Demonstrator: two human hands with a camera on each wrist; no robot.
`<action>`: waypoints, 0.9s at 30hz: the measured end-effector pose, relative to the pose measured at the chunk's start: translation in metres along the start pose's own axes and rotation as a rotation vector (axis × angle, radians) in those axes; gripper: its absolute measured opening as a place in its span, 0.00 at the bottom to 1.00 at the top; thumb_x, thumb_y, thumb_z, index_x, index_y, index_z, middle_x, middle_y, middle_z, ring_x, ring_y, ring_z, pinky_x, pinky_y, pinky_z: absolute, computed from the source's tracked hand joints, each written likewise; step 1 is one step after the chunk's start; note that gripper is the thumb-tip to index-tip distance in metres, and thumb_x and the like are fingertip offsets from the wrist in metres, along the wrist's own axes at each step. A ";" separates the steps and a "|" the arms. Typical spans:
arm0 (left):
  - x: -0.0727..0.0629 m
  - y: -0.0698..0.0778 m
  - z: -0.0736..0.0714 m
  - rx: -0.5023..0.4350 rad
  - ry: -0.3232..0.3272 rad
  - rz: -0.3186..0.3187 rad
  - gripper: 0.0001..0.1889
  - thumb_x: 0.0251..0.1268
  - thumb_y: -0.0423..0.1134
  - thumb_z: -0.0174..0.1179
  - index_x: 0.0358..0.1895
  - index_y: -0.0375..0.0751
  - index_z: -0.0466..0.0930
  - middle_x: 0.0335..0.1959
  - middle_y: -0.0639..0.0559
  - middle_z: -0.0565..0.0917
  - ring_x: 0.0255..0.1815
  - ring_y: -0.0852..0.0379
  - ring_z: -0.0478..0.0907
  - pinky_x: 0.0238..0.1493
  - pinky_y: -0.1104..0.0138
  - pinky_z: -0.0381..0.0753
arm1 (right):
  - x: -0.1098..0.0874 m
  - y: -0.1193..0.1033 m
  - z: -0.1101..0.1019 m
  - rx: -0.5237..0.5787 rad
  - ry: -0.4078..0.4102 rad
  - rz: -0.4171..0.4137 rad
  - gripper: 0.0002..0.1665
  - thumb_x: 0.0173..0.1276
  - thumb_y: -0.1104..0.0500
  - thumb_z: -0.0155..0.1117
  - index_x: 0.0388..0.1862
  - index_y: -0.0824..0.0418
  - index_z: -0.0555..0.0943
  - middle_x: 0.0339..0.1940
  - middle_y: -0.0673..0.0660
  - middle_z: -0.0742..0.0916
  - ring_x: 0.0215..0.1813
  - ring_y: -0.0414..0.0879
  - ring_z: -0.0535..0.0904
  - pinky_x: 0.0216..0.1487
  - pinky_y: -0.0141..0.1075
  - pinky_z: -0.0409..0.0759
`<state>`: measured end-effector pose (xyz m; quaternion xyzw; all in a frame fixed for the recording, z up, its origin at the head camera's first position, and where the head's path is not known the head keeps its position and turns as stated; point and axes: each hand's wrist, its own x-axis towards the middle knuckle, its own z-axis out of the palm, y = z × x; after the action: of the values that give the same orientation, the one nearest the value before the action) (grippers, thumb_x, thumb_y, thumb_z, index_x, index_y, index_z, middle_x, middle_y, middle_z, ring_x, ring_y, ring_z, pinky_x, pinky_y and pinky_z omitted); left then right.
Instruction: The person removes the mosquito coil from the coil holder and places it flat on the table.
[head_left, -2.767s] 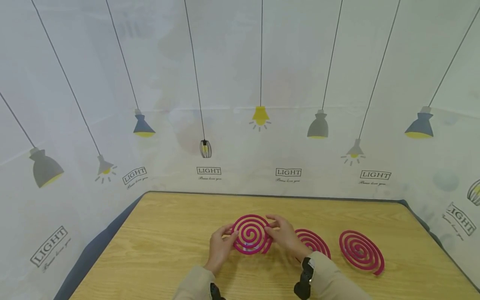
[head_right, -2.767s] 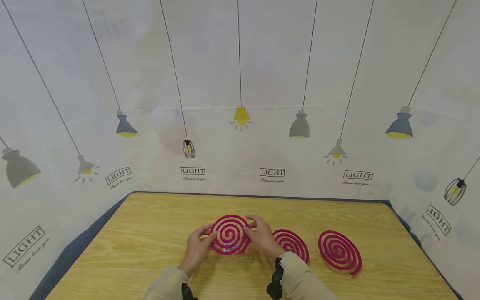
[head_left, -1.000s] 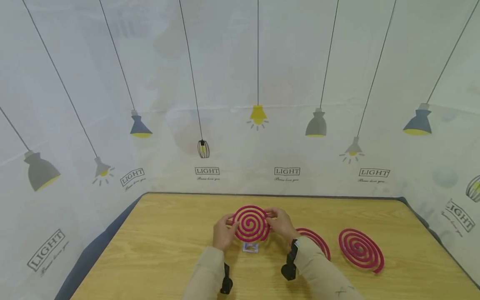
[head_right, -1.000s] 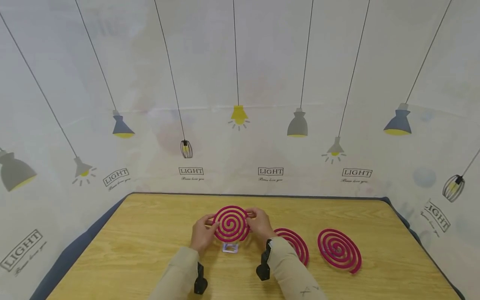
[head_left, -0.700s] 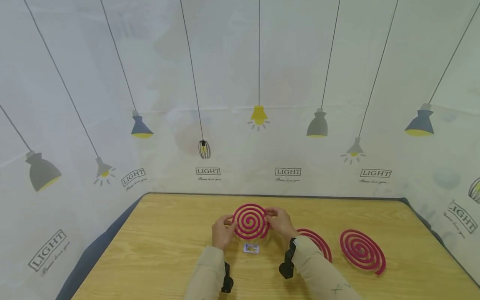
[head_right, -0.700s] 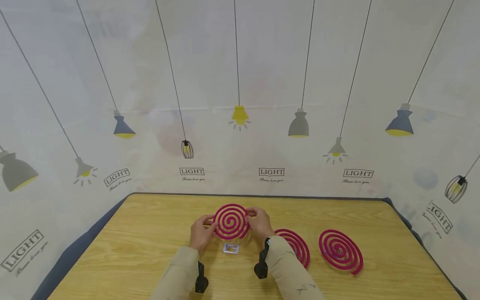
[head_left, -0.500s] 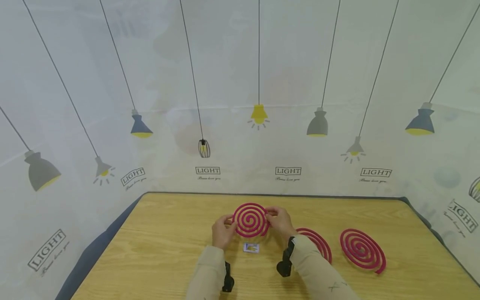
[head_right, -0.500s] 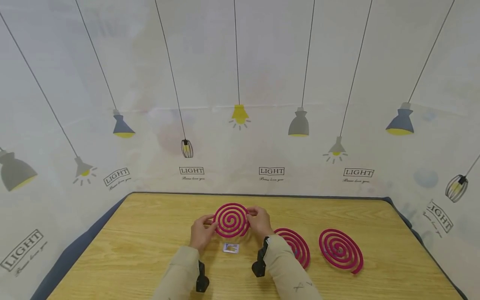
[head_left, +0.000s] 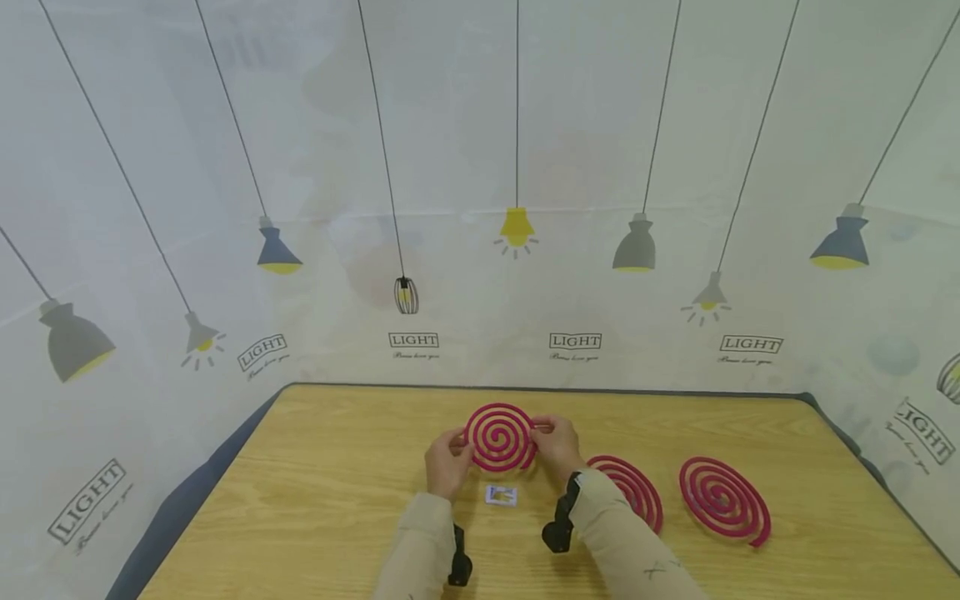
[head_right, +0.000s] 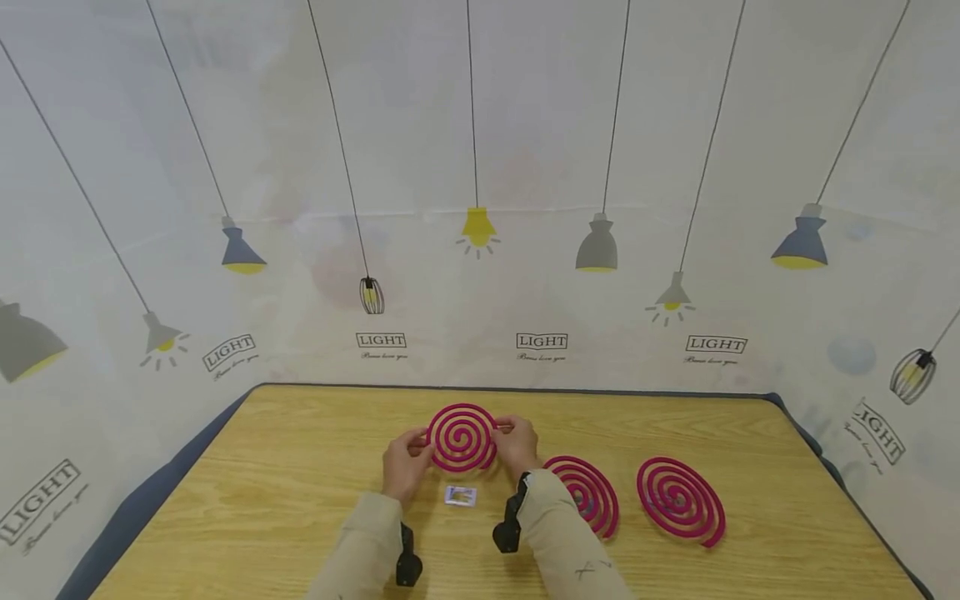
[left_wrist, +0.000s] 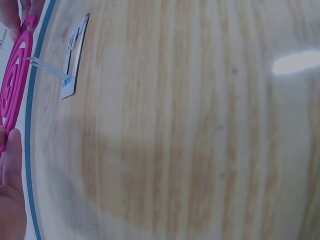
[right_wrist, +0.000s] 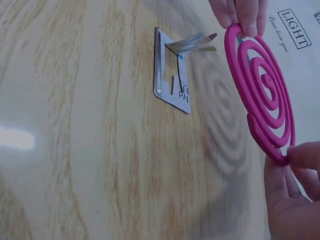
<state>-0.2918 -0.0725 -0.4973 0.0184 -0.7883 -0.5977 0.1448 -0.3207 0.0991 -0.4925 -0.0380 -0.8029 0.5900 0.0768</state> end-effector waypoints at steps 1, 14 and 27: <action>0.000 -0.001 0.000 -0.007 -0.002 -0.010 0.16 0.50 0.21 0.57 0.46 0.23 0.73 0.33 0.36 0.79 0.32 0.47 0.78 0.26 0.70 0.80 | 0.003 0.007 0.001 0.018 0.008 -0.023 0.07 0.54 0.67 0.61 0.33 0.67 0.80 0.25 0.58 0.83 0.28 0.42 0.79 0.28 0.28 0.77; -0.003 -0.003 -0.001 0.096 0.077 -0.005 0.16 0.47 0.21 0.59 0.43 0.23 0.75 0.33 0.36 0.80 0.32 0.48 0.78 0.32 0.67 0.80 | -0.005 -0.001 0.010 0.029 -0.042 0.110 0.16 0.54 0.73 0.56 0.43 0.76 0.75 0.36 0.67 0.82 0.32 0.46 0.78 0.28 0.30 0.77; -0.004 -0.011 -0.004 0.168 0.057 -0.016 0.15 0.47 0.22 0.59 0.43 0.24 0.75 0.34 0.38 0.80 0.32 0.49 0.77 0.35 0.64 0.79 | -0.011 0.000 0.013 0.077 -0.100 0.146 0.17 0.54 0.78 0.52 0.46 0.79 0.73 0.37 0.69 0.81 0.31 0.45 0.78 0.28 0.31 0.78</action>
<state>-0.2887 -0.0788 -0.5072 0.0537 -0.8312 -0.5297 0.1602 -0.3118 0.0845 -0.4970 -0.0639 -0.7775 0.6256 -0.0051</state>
